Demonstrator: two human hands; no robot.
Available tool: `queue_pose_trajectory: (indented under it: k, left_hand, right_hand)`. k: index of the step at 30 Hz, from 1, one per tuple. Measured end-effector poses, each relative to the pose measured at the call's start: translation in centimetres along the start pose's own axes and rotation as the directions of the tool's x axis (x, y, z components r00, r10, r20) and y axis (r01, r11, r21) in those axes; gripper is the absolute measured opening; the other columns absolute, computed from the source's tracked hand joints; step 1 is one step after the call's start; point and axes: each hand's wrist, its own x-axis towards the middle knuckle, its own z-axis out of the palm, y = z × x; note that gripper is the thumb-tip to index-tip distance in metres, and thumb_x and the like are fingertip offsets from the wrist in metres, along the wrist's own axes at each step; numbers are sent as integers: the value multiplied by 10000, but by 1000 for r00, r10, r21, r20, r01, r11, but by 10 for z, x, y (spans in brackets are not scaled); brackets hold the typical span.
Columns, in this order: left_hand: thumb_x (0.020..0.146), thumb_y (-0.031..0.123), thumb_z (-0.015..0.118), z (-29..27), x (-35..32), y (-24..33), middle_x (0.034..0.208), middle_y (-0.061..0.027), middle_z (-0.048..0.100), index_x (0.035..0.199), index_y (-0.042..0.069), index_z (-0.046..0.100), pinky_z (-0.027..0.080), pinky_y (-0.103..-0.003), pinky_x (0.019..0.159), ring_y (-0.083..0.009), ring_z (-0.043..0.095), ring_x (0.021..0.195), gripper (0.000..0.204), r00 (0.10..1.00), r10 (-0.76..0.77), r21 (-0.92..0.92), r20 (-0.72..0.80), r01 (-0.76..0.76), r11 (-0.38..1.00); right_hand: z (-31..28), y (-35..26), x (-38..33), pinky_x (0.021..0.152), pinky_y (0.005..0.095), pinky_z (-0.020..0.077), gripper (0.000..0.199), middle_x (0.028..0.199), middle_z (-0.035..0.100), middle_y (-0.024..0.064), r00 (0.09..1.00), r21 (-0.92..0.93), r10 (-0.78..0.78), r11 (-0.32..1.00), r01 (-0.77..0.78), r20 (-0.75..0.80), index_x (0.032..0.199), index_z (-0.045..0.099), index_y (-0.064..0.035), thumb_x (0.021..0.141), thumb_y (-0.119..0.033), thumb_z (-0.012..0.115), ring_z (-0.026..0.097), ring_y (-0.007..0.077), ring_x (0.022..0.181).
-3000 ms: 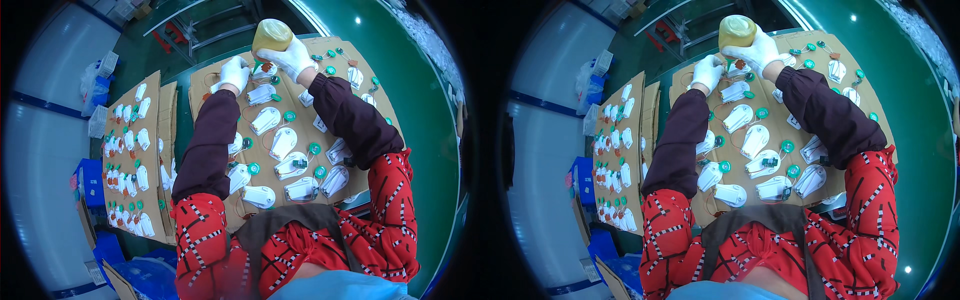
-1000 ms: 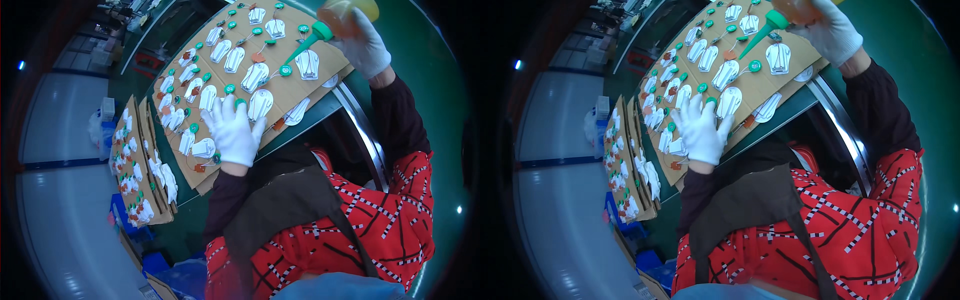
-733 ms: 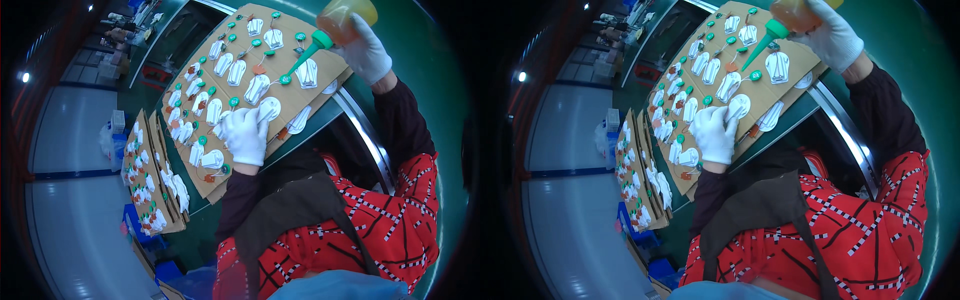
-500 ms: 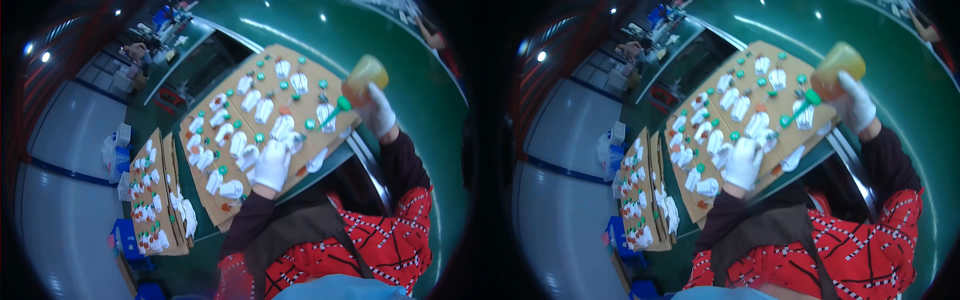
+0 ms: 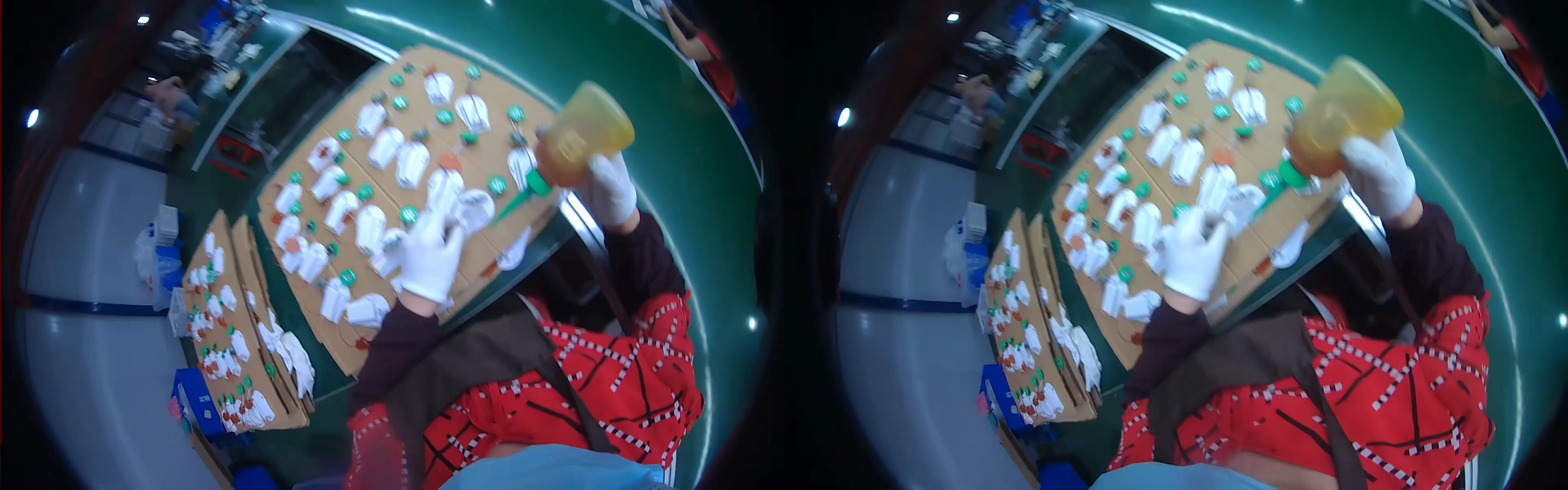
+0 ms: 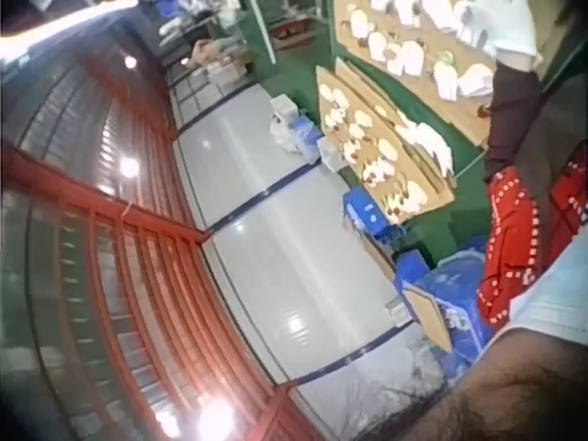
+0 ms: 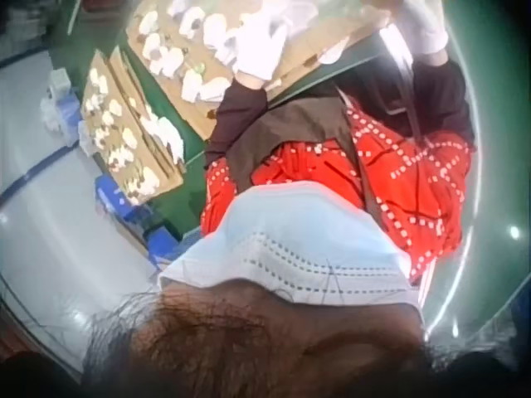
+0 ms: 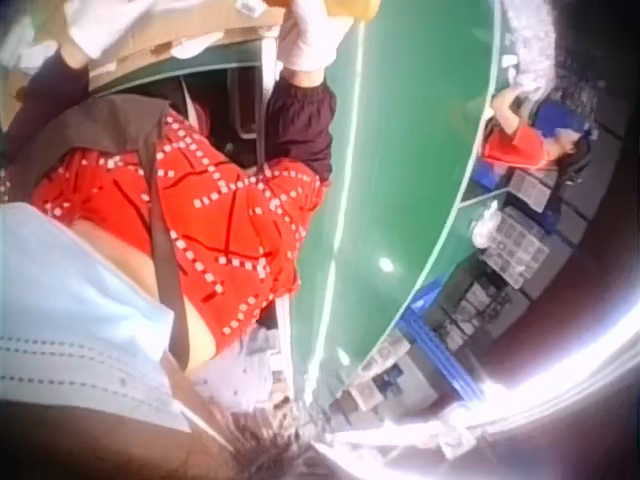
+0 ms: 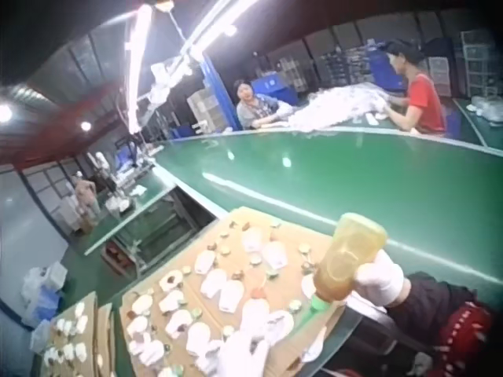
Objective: Applying adhesive from a squeeze bottle to plastic components on a factory workbench.
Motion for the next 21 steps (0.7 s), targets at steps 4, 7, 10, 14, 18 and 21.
queue_pose_trajectory:
  k: [4,7,10,14,18,21]
  left_hand:
    - [715,94,636,-1,1,0,721,-91,542,734,73,536,430,-389,623,-284,550,707,104,998,49,66,-44,-46,997]
    - [717,85,640,3,0,-8,713,-98,555,740,64,546,444,-371,610,-275,563,683,99,999,-14,9,-42,15,1000]
    - [732,73,647,2,-3,-14,715,-99,582,766,32,566,469,-317,582,-221,594,639,97,985,-170,-210,-22,162,964]
    - [750,65,656,-2,-7,-10,743,-85,608,813,-19,583,480,-245,574,-126,610,635,128,956,-276,-458,103,292,840]
    - [751,59,642,-1,-10,-12,747,-92,620,822,-19,586,475,-244,574,-124,613,643,119,945,-292,-500,150,327,802]
    - [758,58,627,0,-10,-16,740,-93,625,829,-18,587,473,-244,571,-121,613,639,112,940,-297,-562,166,337,755]
  right_hand:
    - [-6,3,3,952,385,403,770,1215,490,152,991,-188,54,982,-30,122,1273,348,-21,716,-421,699,503,259,1111]
    - [-13,13,-2,955,384,400,785,1209,494,147,991,-221,83,974,-57,109,1274,346,-26,701,-413,718,503,256,1111]
    - [-12,13,-8,952,395,403,785,1205,496,147,994,-185,68,981,-52,85,1262,364,-27,688,-412,737,505,254,1106]
    - [6,14,-17,940,406,412,825,1192,503,142,998,-197,61,979,-55,27,1260,367,-30,650,-408,773,504,255,1103]
    - [18,23,-21,915,415,422,827,1168,507,129,996,-244,42,970,-21,79,1228,402,-35,597,-369,820,498,266,1106]
    - [31,22,-22,905,403,423,787,1162,502,127,973,-255,194,954,-157,128,1215,426,-50,597,-330,825,484,265,1117]
